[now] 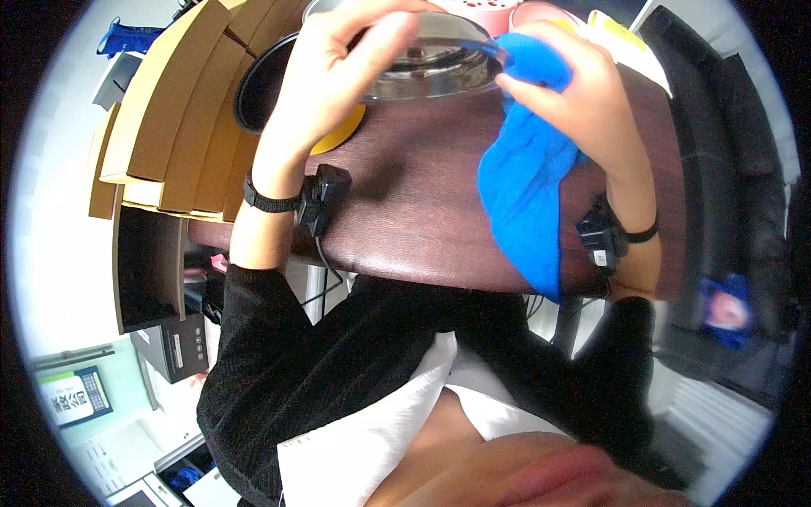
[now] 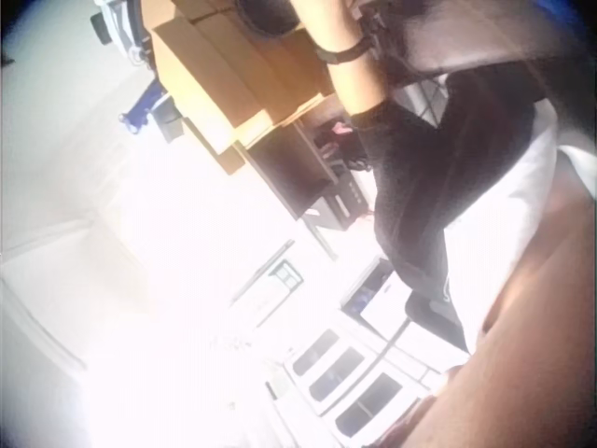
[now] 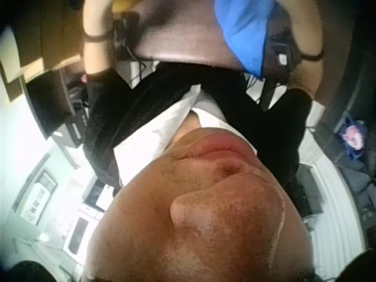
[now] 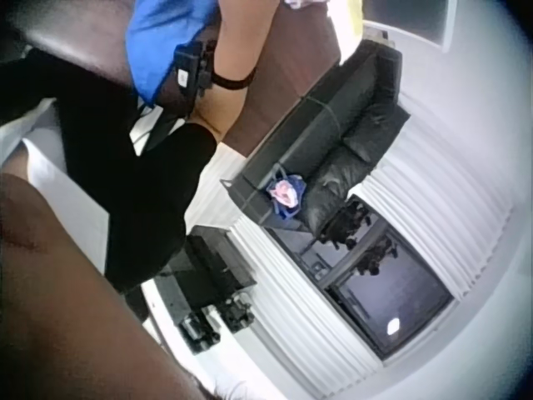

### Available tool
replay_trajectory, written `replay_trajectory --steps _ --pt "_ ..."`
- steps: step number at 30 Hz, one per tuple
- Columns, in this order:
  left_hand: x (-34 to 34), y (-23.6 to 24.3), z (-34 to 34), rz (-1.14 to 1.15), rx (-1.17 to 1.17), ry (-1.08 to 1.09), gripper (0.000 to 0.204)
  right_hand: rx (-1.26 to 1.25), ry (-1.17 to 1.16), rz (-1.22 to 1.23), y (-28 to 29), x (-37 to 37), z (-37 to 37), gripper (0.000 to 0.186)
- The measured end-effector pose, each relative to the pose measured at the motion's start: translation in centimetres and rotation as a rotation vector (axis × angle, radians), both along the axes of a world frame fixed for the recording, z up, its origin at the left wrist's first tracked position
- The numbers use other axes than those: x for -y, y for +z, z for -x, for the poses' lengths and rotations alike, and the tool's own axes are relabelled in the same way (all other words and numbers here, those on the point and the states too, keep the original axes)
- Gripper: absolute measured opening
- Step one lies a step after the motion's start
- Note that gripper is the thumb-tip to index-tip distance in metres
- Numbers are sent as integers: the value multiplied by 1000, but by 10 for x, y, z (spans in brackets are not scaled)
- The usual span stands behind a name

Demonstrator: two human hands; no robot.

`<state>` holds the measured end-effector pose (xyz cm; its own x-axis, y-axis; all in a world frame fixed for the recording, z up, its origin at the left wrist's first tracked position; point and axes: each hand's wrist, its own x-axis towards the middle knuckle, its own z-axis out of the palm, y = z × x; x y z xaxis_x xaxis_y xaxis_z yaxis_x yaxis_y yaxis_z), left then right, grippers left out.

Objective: The person wipes a pink perforated steamer basket and a metal bowl with a blue cloth. The person handles each item individually, wiping the interior and exterior surfaces before placing them back on the table.

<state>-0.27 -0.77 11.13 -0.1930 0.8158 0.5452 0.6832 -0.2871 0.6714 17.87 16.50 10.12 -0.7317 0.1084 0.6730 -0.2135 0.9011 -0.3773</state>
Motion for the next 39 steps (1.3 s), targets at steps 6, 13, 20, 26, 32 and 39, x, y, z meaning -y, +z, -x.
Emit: replay_trajectory --steps 6,13,20,26,32,39 --pt "-18 17 -32 188 -471 131 40 -31 -51 -184 6 16 -3 36" --pt "-29 17 -22 79 -210 116 80 -147 -118 -214 6 8 0 36" --pt "-9 -15 14 -29 511 -155 100 -188 -18 65 2 6 8 30" --pt "5 -30 23 -77 917 -119 99 -286 -11 25 -5 -1 14 31" --pt "0 -45 34 -318 977 173 71 -235 -18 231 -11 0 18 35" --pt "5 3 10 32 -21 292 55 -63 -53 -94 6 10 -3 32"
